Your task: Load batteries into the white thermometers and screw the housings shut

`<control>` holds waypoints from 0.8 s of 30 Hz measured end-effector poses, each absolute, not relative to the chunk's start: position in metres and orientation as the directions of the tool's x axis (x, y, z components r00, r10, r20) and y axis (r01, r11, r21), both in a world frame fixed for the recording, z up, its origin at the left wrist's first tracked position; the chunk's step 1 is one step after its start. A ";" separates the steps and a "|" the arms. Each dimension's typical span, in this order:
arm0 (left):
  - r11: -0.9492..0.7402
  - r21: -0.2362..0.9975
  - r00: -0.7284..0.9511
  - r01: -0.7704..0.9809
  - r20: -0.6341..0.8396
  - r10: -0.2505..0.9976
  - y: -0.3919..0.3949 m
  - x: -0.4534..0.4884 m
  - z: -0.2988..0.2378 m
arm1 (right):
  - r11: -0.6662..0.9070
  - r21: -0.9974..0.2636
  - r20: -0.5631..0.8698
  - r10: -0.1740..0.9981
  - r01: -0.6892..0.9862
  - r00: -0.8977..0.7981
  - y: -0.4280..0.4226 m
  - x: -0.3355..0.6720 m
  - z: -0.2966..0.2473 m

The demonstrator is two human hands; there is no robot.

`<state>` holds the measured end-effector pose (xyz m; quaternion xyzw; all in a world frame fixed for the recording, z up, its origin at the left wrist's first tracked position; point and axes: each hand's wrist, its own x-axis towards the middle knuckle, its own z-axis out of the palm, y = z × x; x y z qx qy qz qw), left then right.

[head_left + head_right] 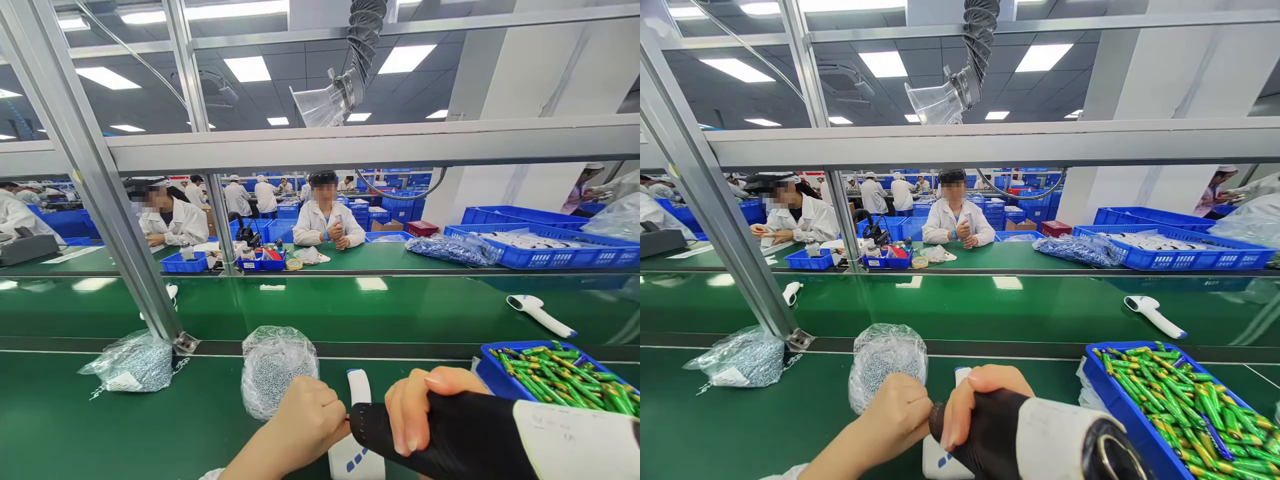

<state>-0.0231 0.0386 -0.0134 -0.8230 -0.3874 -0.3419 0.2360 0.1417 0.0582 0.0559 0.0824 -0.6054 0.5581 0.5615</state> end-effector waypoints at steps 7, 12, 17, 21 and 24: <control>-0.605 -0.084 0.446 0.792 0.756 0.479 0.038 -0.028 -0.015 | 0.379 -0.595 0.770 0.522 -0.709 -0.367 0.059 0.141 0.058; -0.592 0.091 0.275 0.801 0.822 0.498 0.022 -0.023 -0.009 | 0.462 -0.597 0.770 0.558 -0.655 -0.308 0.061 0.149 0.057; -0.567 0.163 0.307 0.807 0.705 0.639 0.009 -0.002 -0.049 | 0.503 -0.620 0.702 0.698 -0.602 -0.140 0.086 0.146 0.041; -0.498 0.175 0.388 0.850 0.432 0.814 0.007 0.005 -0.088 | 0.500 -0.681 0.663 0.732 -0.535 -0.160 0.113 0.132 0.024; -0.452 0.215 0.406 0.866 0.226 0.885 0.007 0.005 -0.096 | 0.489 -0.719 0.641 0.740 -0.493 -0.201 0.133 0.121 0.016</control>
